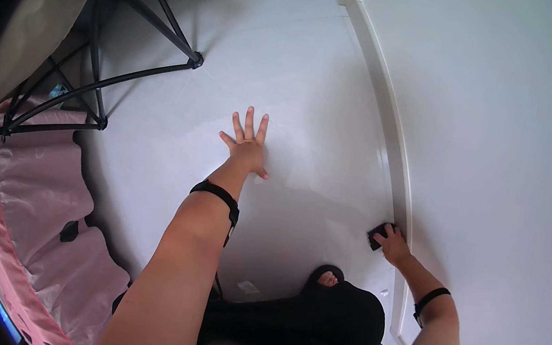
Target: The person cleans a white tiled floor using a small sponge or cloth held in the right hand. They move around a pink playpen and a black metal stand, wiping the floor surface in a repetitive scrubbing motion.
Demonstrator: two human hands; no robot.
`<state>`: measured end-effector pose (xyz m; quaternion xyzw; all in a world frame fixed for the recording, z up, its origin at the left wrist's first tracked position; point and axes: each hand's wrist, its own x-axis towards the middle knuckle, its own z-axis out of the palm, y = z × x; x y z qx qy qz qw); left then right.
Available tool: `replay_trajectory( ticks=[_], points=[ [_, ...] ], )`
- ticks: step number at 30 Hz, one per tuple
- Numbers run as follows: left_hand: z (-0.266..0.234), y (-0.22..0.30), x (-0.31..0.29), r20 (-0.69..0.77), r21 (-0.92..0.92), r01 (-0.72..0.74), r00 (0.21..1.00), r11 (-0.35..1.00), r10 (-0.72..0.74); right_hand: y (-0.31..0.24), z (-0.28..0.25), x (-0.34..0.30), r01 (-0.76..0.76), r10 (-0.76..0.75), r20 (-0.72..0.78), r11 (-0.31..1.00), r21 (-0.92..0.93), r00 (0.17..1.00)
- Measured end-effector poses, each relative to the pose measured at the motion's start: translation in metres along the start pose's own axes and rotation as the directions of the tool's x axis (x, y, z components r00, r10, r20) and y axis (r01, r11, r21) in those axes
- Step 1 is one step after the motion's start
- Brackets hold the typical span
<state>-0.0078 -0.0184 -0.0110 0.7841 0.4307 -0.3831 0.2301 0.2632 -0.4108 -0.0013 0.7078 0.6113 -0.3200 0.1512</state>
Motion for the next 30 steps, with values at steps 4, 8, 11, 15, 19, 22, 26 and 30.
replay_trajectory(
  ticks=[4,8,11,15,19,22,26,30],
  points=[
    [0.003,-0.004,0.001,-0.011,0.001,0.005,1.0,1.0,-0.005,-0.023,-0.086,0.065,0.181,-0.1,-0.348,0.961,0.21,0.932],
    [0.0,-0.006,-0.002,0.001,0.021,0.038,0.999,0.999,-0.038,-0.066,-0.18,0.213,0.284,-0.159,-0.709,0.957,0.061,0.687],
    [0.0,-0.002,-0.001,-0.004,0.014,0.016,1.0,1.0,-0.016,-0.057,-0.214,0.314,0.226,-0.118,-0.79,0.974,0.027,0.602],
    [0.0,-0.005,0.0,0.032,0.011,0.024,0.999,1.0,-0.024,-0.068,-0.244,0.375,0.068,0.057,-0.776,0.99,0.127,0.628],
    [-0.007,-0.007,-0.004,0.065,0.009,0.004,0.998,1.0,-0.005,-0.059,-0.224,0.387,0.074,0.052,-0.7,0.986,0.148,0.712],
    [-0.011,-0.001,-0.005,0.082,0.022,-0.002,0.997,1.0,0.0,-0.057,-0.192,0.349,0.247,-0.121,-0.681,0.965,0.09,0.722],
    [-0.001,-0.009,0.0,0.042,0.014,0.012,0.999,1.0,-0.012,-0.063,-0.09,0.224,0.451,-0.324,-0.632,0.891,0.045,0.704],
    [0.005,-0.011,0.0,0.012,-0.009,0.024,1.0,1.0,-0.024,-0.025,0.01,0.062,0.46,-0.394,-0.376,0.882,0.101,0.839]
  ],
)
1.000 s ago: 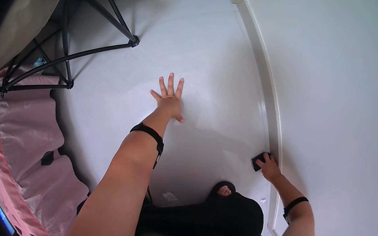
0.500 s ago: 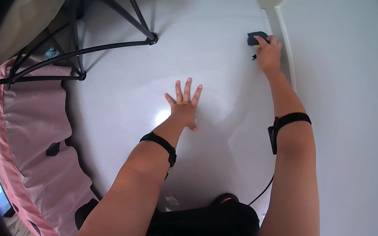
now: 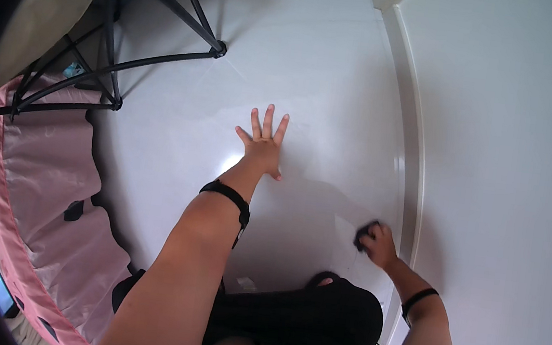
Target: The person cleans a white tiled floor using a small sponge or cloth held in the right hand. They move around a pink playpen and a black metal stand, wiping the floor surface in a repetitive scrubbing motion.
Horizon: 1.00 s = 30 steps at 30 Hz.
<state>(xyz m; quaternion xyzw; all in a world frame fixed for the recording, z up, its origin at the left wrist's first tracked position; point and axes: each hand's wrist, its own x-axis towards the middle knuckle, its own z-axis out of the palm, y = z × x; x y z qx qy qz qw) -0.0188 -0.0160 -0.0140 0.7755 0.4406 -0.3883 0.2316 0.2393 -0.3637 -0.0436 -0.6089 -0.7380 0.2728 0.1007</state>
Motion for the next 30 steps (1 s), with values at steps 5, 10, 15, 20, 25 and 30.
replay_trajectory(
  ticks=[5,10,15,20,25,30],
  points=[
    [0.001,0.003,0.001,-0.069,-0.055,-0.051,0.997,0.997,0.047,-0.004,-0.041,0.012,-0.14,0.162,-0.092,0.968,0.211,0.983],
    [0.011,-0.009,0.002,-0.145,-0.208,-0.135,0.984,0.969,0.106,0.039,-0.09,0.216,-0.129,0.174,-0.476,0.984,0.126,0.862],
    [0.017,-0.027,-0.007,-0.189,-0.175,-0.227,0.963,0.958,0.194,0.102,-0.097,0.326,-0.329,0.284,-0.61,0.943,0.04,0.739],
    [0.033,-0.027,-0.011,-0.13,-0.009,-0.125,0.984,0.992,0.122,0.019,-0.023,0.294,0.169,-0.232,-0.372,0.966,-0.195,0.899],
    [0.031,-0.017,-0.006,-0.054,0.042,-0.064,0.996,0.997,0.066,-0.021,-0.006,0.139,0.613,-0.65,0.182,0.758,0.225,0.738],
    [0.032,-0.024,-0.006,-0.041,0.015,-0.076,0.996,0.997,0.076,-0.014,-0.028,0.232,0.386,-0.343,-0.21,0.897,0.217,0.915]
  ],
)
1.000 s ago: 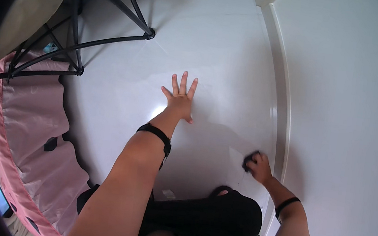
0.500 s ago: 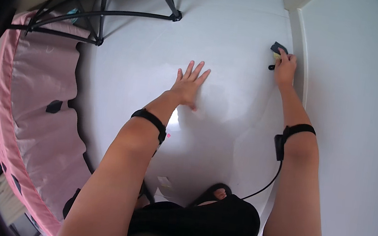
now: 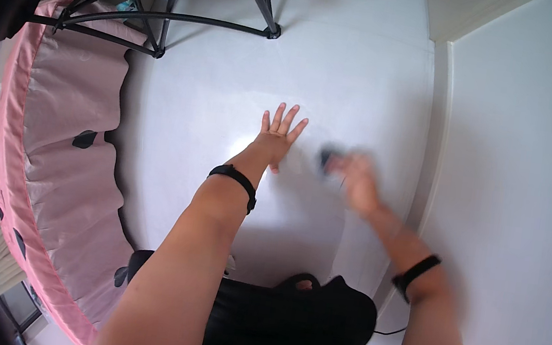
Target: The person cleans a white tiled floor using a small sponge or cloth held in the right hand. They move around a pink playpen and a black metal stand, wiping the floor surface in a repetitive scrubbing motion.
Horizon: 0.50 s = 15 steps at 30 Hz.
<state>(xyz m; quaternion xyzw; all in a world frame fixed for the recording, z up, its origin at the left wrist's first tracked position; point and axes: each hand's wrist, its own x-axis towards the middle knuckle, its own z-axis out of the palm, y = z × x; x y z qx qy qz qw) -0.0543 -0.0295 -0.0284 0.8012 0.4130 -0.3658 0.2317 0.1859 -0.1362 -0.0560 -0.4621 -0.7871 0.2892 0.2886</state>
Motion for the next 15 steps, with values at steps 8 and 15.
replay_trajectory(
  ticks=[8,15],
  points=[
    [-0.002,-0.008,-0.012,-0.276,-0.164,-0.212,0.947,0.963,0.162,0.138,-0.045,0.108,-0.507,0.411,-0.296,0.685,-0.524,0.862],
    [0.058,-0.149,-0.066,-0.464,-0.388,-0.271,0.883,0.881,0.067,-0.088,0.129,-0.014,0.537,-0.43,0.488,0.838,-0.097,0.76]
  ],
)
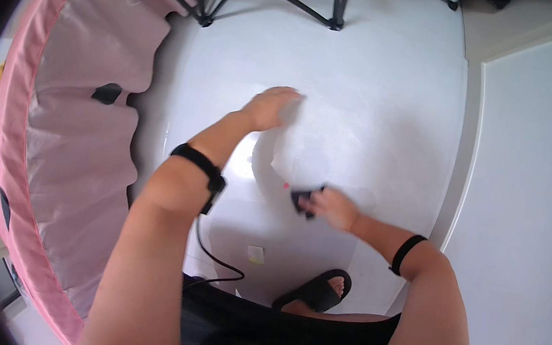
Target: The person cleans a white tiled floor using a small sponge or cloth held in the right hand. They move around a pink playpen and a black metal stand, wiping the floor surface in a repetitive scrubbing motion.
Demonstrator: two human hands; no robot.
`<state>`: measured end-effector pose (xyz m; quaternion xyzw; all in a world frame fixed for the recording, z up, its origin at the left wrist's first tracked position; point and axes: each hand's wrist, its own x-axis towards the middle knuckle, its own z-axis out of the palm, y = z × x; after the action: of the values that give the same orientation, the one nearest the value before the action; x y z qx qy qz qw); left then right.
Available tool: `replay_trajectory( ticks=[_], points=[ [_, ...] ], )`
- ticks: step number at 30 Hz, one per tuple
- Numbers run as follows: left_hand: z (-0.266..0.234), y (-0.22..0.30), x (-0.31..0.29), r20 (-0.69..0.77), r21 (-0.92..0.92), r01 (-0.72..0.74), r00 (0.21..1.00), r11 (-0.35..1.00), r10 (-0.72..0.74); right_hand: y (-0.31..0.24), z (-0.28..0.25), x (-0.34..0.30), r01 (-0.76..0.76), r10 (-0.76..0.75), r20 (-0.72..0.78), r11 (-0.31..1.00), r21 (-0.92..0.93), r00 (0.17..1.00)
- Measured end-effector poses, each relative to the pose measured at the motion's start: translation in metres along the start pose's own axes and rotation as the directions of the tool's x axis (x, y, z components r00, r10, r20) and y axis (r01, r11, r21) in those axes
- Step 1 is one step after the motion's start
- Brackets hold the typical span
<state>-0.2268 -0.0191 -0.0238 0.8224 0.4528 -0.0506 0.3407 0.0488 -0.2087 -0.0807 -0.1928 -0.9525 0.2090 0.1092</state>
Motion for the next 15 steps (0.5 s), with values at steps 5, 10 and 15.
replay_trajectory(
  ticks=[5,10,15],
  points=[
    [-0.023,-0.035,-0.099,0.087,0.175,0.597,0.782,0.783,-0.617,-0.016,-0.013,0.004,-0.068,0.077,-0.009,0.916,0.396,0.997],
    [-0.002,-0.046,-0.149,0.153,0.197,0.752,0.61,0.629,-0.777,0.154,-0.069,0.017,-0.862,0.701,-0.561,0.505,-0.046,0.441],
    [0.014,-0.043,-0.143,0.3,0.305,0.644,0.634,0.701,-0.713,0.217,-0.051,-0.005,-0.947,0.79,-0.613,0.194,0.255,-0.003]
  ],
)
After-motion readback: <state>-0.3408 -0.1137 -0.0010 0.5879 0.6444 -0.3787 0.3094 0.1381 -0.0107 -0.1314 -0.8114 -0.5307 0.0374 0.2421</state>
